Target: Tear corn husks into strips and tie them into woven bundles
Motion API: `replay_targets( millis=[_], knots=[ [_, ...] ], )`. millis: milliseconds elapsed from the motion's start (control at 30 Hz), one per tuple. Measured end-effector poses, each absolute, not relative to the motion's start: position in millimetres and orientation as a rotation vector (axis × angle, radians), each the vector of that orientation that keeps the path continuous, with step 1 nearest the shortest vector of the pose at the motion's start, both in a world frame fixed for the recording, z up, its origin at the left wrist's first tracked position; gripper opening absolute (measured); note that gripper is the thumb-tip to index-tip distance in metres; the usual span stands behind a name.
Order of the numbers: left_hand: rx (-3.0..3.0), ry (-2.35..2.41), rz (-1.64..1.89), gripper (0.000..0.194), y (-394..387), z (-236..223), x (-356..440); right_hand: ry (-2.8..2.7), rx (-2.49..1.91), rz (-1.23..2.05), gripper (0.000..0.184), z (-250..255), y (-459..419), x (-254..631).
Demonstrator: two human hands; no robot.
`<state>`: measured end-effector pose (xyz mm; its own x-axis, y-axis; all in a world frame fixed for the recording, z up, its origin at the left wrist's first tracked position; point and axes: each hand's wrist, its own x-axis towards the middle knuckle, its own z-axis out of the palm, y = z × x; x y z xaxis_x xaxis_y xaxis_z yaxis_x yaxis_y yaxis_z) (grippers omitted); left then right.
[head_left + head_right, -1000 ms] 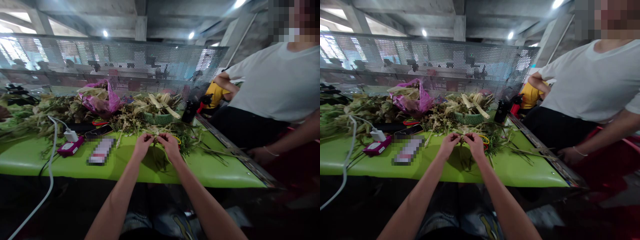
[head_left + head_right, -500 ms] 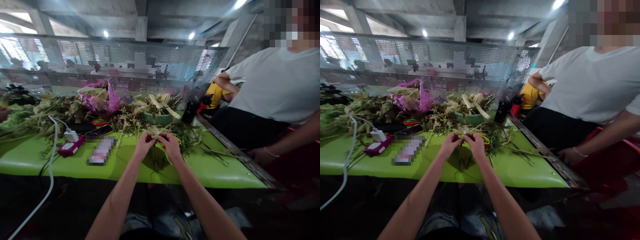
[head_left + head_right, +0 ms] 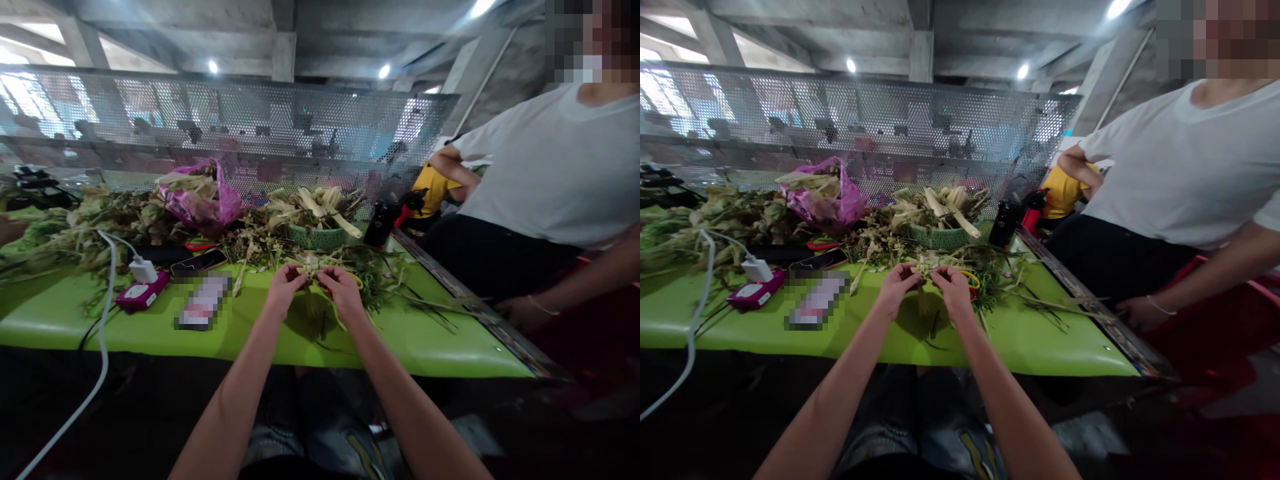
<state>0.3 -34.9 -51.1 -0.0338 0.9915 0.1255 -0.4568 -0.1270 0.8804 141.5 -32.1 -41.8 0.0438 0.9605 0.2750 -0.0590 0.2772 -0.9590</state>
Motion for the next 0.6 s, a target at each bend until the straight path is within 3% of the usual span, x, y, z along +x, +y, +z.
replay_targets(
  millis=[133,300,600],
  knots=[
    [0.892,0.778,1.471,0.043,-35.9,-51.3,-0.1,-1.288,-0.965,0.955,0.021,-41.8,-31.6,142.2],
    [0.873,0.767,1.44,0.046,-36.6,-52.0,-1.1,-1.276,-0.97,0.969,0.028,-41.9,-31.5,141.0],
    [0.815,0.792,1.492,0.039,-39.4,-45.0,-2.7,-1.376,-0.946,1.097,0.031,-42.1,-34.2,138.2]
  ],
)
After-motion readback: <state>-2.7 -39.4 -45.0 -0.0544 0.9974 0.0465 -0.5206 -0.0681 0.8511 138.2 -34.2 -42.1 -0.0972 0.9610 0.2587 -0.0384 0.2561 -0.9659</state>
